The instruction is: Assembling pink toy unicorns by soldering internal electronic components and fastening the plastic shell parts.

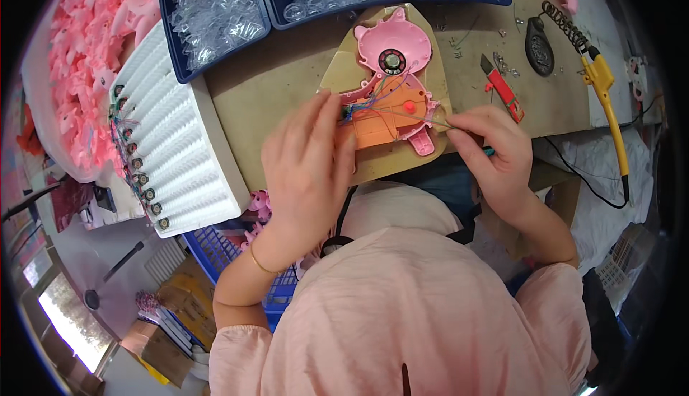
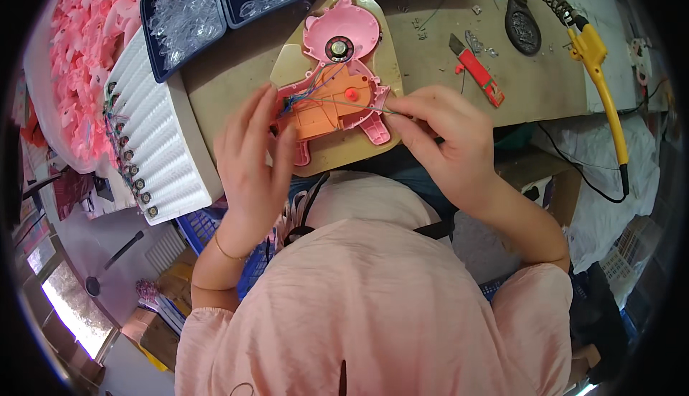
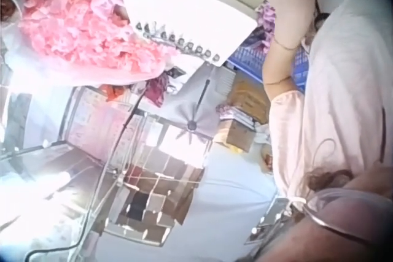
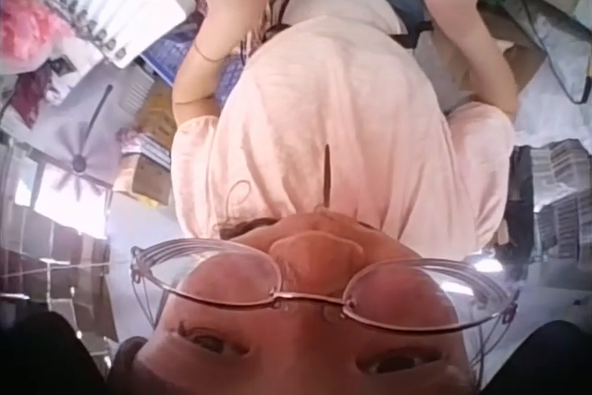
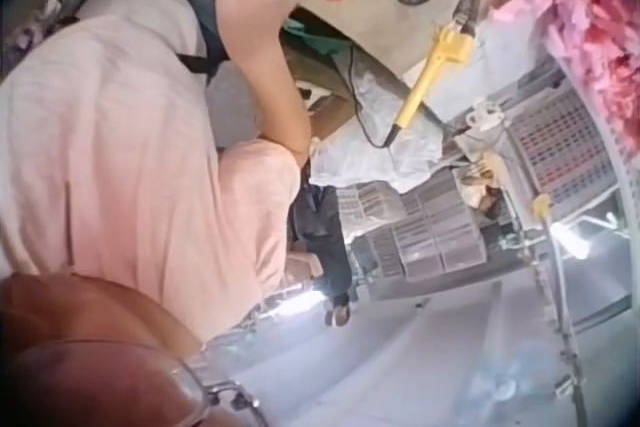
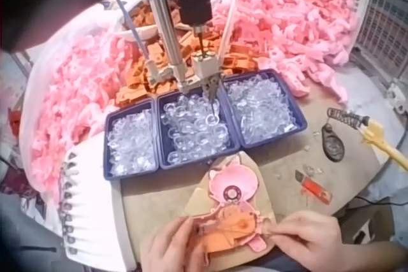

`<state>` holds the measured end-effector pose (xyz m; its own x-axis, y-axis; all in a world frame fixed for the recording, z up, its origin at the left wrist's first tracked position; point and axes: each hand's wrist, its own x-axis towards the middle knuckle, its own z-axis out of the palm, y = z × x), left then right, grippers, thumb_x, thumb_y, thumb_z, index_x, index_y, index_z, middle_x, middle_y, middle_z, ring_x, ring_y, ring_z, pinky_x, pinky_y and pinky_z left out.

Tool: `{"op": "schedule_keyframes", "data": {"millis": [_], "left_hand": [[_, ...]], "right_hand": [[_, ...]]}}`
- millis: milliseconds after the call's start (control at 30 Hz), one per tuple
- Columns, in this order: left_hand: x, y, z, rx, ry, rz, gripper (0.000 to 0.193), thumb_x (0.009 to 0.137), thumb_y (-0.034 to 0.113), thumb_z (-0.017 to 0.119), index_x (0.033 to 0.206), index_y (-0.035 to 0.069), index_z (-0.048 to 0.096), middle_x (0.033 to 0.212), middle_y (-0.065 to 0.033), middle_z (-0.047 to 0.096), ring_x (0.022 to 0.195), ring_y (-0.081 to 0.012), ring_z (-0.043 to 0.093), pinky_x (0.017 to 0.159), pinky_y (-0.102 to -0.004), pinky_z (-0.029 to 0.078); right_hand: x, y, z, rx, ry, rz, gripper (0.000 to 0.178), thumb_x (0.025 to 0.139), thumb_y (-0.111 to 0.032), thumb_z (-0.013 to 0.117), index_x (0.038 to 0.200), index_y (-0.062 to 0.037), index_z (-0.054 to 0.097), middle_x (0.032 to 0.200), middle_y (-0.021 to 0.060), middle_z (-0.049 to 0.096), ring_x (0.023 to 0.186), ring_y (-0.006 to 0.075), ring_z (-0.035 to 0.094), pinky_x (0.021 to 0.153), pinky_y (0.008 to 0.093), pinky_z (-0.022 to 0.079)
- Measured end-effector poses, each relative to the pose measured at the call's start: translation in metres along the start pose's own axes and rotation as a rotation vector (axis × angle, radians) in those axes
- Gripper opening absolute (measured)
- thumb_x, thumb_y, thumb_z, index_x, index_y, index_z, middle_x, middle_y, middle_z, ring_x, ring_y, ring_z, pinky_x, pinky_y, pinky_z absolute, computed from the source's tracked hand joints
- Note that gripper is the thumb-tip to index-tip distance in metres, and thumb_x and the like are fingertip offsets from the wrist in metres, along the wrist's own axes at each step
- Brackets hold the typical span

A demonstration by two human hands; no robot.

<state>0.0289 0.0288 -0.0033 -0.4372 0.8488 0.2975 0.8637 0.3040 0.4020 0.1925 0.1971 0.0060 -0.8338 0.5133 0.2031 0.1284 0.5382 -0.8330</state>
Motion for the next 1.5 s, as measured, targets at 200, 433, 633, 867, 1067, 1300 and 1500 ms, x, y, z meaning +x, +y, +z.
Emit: {"op": "schedule_keyframes", "data": {"millis": [200, 433, 633, 867, 1067, 1300, 1500], "left_hand": [[0.037, -0.030, -0.011, -0.443, -0.285, -0.209, 0.020, 0.078, 0.015, 0.066, 0.093, 0.003, 0.063, 0.081, -0.0096, 0.057, 0.075, -0.0211, 0.054, 0.069, -0.0327, 0.043], [0.047, -0.026, -0.026, -0.480, -0.471, -0.210, 0.020, 0.075, 0.012, 0.071, 0.088, 0.000, 0.061, 0.078, -0.0049, 0.056, 0.072, -0.0128, 0.051, 0.067, -0.0247, 0.041], [0.013, -0.005, 0.002, -0.278, 0.015, -0.036, 0.024, 0.073, 0.006, 0.069, 0.096, 0.005, 0.065, 0.093, -0.0081, 0.060, 0.083, -0.0249, 0.056, 0.070, -0.0341, 0.045], [-0.003, 0.010, 0.002, 0.139, -0.004, 0.149, 0.036, 0.075, 0.023, 0.068, 0.109, 0.010, 0.064, 0.115, -0.0044, 0.059, 0.101, -0.0208, 0.053, 0.084, -0.0332, 0.038], [-0.007, 0.025, 0.010, 0.159, -0.014, 0.269, 0.040, 0.079, 0.027, 0.062, 0.115, 0.011, 0.061, 0.118, -0.0007, 0.058, 0.107, -0.0160, 0.052, 0.089, -0.0294, 0.033], [-0.001, 0.015, 0.016, 0.218, 0.014, 0.421, 0.035, 0.069, 0.016, 0.059, 0.103, 0.009, 0.065, 0.113, -0.0009, 0.058, 0.102, -0.0137, 0.052, 0.082, -0.0271, 0.037], [0.002, 0.022, 0.016, 0.274, 0.017, 0.493, 0.035, 0.067, 0.014, 0.058, 0.098, 0.002, 0.064, 0.111, -0.0051, 0.058, 0.100, -0.0144, 0.052, 0.078, -0.0271, 0.040]], "right_hand": [[0.027, -0.016, 0.009, 0.177, -0.036, 0.054, 0.010, 0.080, 0.000, 0.062, 0.089, 0.0032, 0.061, 0.079, 0.0068, 0.057, 0.068, 0.0117, 0.051, 0.061, 0.0228, 0.040], [0.030, 0.001, 0.009, 0.184, -0.154, 0.060, 0.011, 0.084, -0.004, 0.058, 0.093, 0.0022, 0.062, 0.077, 0.0048, 0.056, 0.069, 0.0098, 0.051, 0.063, 0.0224, 0.040], [0.016, 0.000, -0.011, 0.390, -0.137, 0.424, 0.015, 0.086, -0.002, 0.056, 0.098, 0.0032, 0.063, 0.081, 0.0029, 0.058, 0.067, 0.0063, 0.053, 0.059, 0.0193, 0.041], [0.001, 0.020, 0.000, -0.420, -0.043, -0.241, 0.017, 0.072, -0.002, 0.069, 0.084, -0.0034, 0.058, 0.079, 0.0130, 0.057, 0.071, 0.0285, 0.056, 0.059, 0.0344, 0.043], [-0.032, 0.009, 0.006, -0.455, -0.199, -0.174, 0.024, 0.069, -0.003, 0.072, 0.088, -0.0061, 0.059, 0.078, 0.0088, 0.056, 0.069, 0.0268, 0.056, 0.060, 0.0344, 0.043], [0.019, 0.012, 0.004, -0.151, -0.067, 0.116, 0.015, 0.075, -0.001, 0.065, 0.089, -0.0032, 0.061, 0.082, 0.0093, 0.059, 0.071, 0.0265, 0.057, 0.065, 0.0307, 0.044], [0.035, 0.012, 0.000, -0.306, -0.140, -0.196, 0.015, 0.076, -0.003, 0.065, 0.090, -0.0028, 0.062, 0.078, 0.0082, 0.061, 0.075, 0.0248, 0.058, 0.070, 0.0316, 0.043]]}}
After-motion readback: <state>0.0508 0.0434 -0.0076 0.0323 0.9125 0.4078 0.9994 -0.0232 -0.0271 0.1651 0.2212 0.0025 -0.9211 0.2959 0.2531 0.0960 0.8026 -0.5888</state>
